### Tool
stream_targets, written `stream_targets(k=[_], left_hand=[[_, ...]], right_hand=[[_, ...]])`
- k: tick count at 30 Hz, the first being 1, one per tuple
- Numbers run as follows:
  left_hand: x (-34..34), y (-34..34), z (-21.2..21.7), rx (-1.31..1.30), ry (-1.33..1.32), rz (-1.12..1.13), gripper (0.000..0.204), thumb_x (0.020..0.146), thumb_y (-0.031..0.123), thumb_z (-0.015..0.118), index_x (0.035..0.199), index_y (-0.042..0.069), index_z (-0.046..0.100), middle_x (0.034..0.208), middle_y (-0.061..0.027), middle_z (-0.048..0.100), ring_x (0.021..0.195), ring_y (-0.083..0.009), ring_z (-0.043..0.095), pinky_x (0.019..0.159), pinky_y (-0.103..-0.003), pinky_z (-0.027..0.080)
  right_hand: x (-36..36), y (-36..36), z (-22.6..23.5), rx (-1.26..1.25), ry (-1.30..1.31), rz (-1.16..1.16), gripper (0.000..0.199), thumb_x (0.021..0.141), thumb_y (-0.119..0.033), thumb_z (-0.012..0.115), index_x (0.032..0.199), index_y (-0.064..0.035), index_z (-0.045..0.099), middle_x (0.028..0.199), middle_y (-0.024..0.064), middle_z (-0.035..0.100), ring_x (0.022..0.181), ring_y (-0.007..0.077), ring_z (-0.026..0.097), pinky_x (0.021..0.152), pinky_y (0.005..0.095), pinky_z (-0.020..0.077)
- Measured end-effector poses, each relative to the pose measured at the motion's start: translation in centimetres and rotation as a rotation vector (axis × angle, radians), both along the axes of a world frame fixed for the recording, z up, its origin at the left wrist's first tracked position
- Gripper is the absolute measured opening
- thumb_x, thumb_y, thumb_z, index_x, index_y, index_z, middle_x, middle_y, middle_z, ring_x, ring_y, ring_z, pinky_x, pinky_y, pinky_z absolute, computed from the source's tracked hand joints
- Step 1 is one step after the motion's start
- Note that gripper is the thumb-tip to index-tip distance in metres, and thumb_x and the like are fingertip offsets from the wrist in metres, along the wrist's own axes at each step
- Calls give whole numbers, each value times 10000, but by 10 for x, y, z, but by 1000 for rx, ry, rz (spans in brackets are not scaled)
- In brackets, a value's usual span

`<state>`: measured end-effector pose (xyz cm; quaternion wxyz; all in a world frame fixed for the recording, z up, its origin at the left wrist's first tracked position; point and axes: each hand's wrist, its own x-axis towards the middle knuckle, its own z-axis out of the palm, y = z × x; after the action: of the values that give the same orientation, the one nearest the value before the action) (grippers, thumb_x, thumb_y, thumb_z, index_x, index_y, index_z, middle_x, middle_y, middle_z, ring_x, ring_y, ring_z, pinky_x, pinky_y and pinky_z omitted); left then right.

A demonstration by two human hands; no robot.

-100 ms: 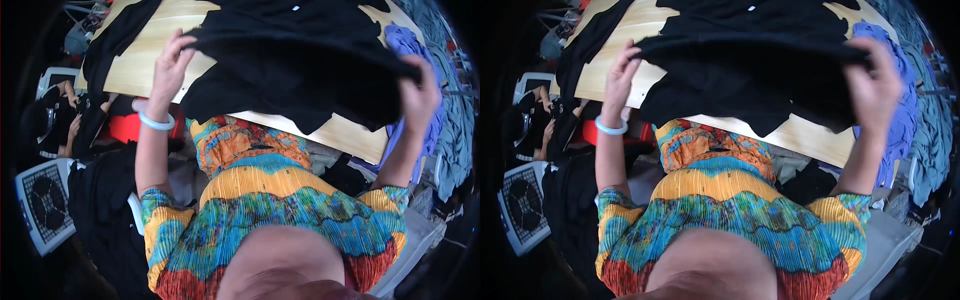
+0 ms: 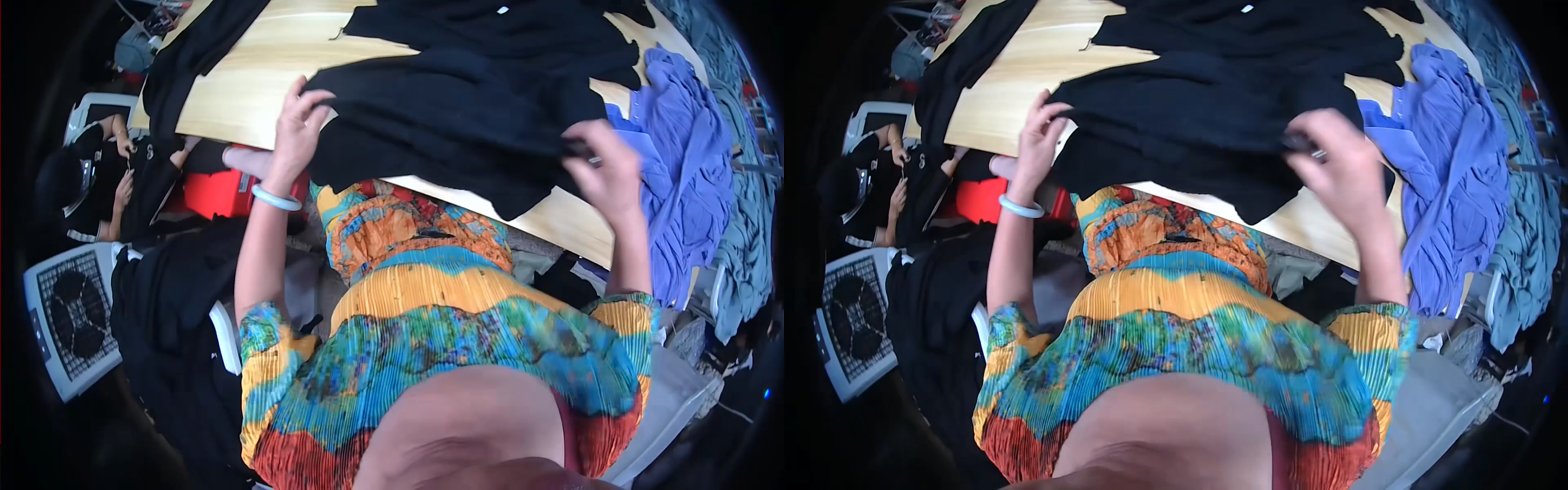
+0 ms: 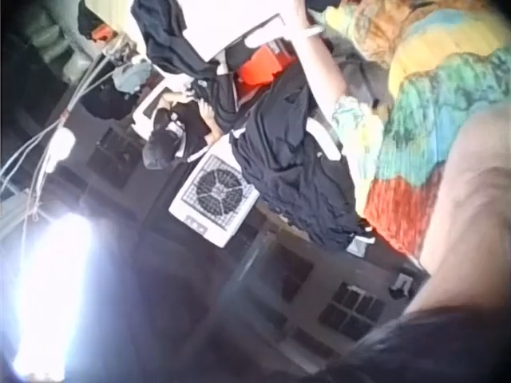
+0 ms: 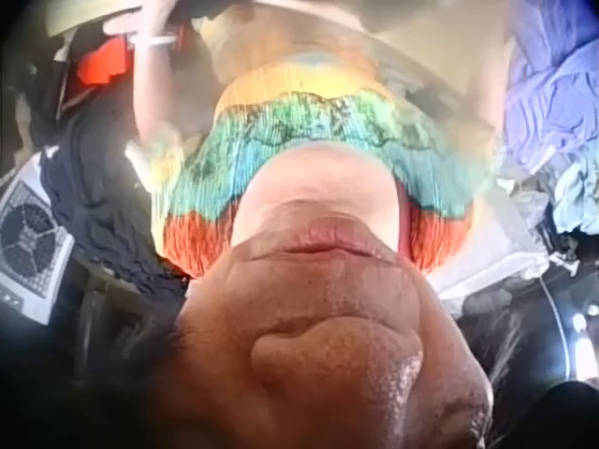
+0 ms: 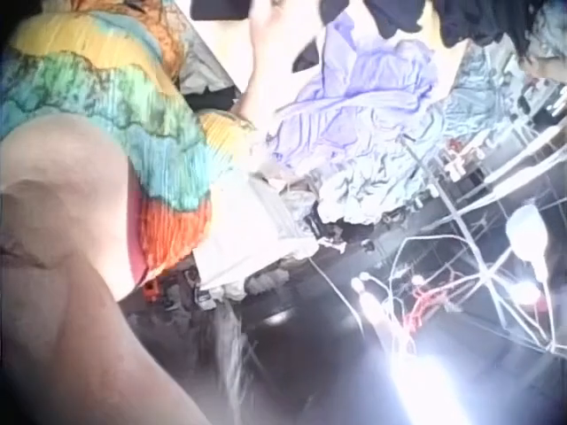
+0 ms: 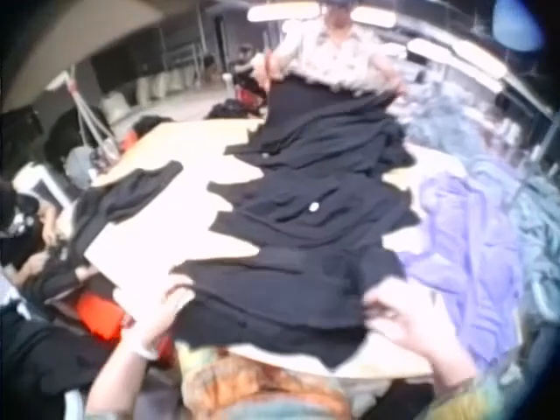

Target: The recorder is using thread snips to remove excess threads and loose fabric from black garments on a workshop table.

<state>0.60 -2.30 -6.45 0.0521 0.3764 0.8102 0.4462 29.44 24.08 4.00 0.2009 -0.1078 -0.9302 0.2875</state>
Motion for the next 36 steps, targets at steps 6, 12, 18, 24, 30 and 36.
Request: stream_targets(k=[6, 12, 18, 24, 30, 36], left_hand=[[-9, -19, -41, 139, -188, 75, 170, 793, 24, 529, 948, 43, 597, 1251, -179, 397, 1073, -240, 466, 843, -275, 392], [15, 16, -12, -49, 372, 228, 223, 783, 15, 524, 1001, 47, 561, 1100, -193, 503, 1112, -327, 427, 917, -366, 342], [118, 77, 42, 157, 166, -267, 136, 749, 3, 567, 884, 0, 579, 845, -119, 585, 796, -236, 578, 728, -299, 451], [163, 130, 35, -134, 233, -519, 441, 687, 249, 688, 998, -31, 548, 848, -177, 593, 785, -295, 578, 687, -353, 472], [157, 145, 1, -267, -16, -522, 366, 689, 63, 634, 1035, 4, 530, 835, -189, 596, 802, -337, 583, 710, -379, 469], [119, 153, 81, 336, 362, -466, 189, 624, -54, 536, 775, 54, 574, 727, -94, 545, 740, -267, 521, 660, -361, 444]], right_hand=[[-4, -31, -63, -4, -113, 81, 203, 644, -32, 643, 823, -53, 549, 751, 74, 543, 652, 240, 579, 553, 299, 463], [-22, -62, -71, -84, 170, 119, 265, 656, -55, 666, 901, -60, 564, 835, 67, 567, 657, 197, 589, 526, 260, 480], [24, -7, -70, -206, 106, -303, 279, 726, -83, 656, 994, -42, 587, 897, 66, 590, 761, 124, 569, 694, 219, 450], [97, 43, -89, -4, -205, -522, 400, 684, -246, 683, 996, -25, 567, 922, 144, 586, 839, 277, 573, 732, 323, 446], [123, 45, -122, 35, -245, -570, 338, 640, -158, 702, 930, -33, 584, 822, 145, 573, 757, 308, 565, 669, 351, 449], [101, 47, -48, 170, 254, -738, 215, 667, -5, 620, 870, -39, 556, 721, 105, 583, 606, 187, 575, 562, 270, 442]])
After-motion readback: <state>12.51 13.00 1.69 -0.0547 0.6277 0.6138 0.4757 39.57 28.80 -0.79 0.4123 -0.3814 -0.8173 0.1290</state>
